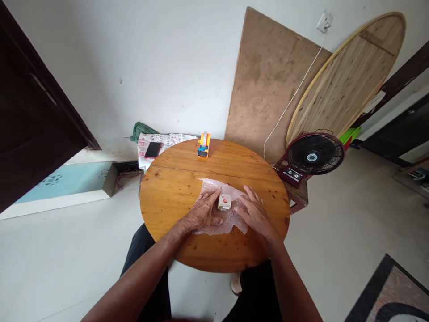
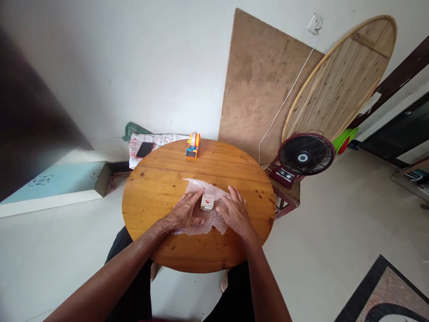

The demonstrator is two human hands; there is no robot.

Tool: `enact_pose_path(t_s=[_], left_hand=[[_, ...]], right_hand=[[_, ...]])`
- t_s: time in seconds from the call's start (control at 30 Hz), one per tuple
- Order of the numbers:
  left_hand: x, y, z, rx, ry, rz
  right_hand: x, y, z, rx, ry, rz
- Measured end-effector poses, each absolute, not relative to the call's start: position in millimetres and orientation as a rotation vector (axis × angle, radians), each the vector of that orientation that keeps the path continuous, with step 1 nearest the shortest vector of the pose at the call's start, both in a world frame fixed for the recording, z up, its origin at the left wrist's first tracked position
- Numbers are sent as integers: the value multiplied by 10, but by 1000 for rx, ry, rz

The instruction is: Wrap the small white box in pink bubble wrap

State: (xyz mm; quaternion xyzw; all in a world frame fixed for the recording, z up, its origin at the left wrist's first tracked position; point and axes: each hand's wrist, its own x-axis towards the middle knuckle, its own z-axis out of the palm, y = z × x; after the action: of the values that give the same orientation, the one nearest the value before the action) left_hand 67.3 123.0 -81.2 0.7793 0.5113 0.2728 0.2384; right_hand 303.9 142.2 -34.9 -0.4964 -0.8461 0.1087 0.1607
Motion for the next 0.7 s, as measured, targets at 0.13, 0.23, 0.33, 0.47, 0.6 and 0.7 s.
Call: enact_pose_path(t_s=[0.13,0.23,0.33,0.47,0.6,0.7], left_hand=[[674,1227,-782,2155,1372,751],[669,1241,-806,2180,1360,752],[670,1254,-849,2193,1380,739],[685,1255,-867,2184,1414,713],[696,1251,-842,2188,1430,721],[695,1247,-829,2204,1411,720]], right_hand=[[2882,1537,-315,-1438,-2449,355],[2763,1592,-314,-1417,-2487,360],[2714,1602,-343,-1363,-2453,416],[2891,1547,-339,-1286,-2193,614],[3333,1559,-340,-1318,-1871,520],[3713,1656,-477,-1471,-1710,323]])
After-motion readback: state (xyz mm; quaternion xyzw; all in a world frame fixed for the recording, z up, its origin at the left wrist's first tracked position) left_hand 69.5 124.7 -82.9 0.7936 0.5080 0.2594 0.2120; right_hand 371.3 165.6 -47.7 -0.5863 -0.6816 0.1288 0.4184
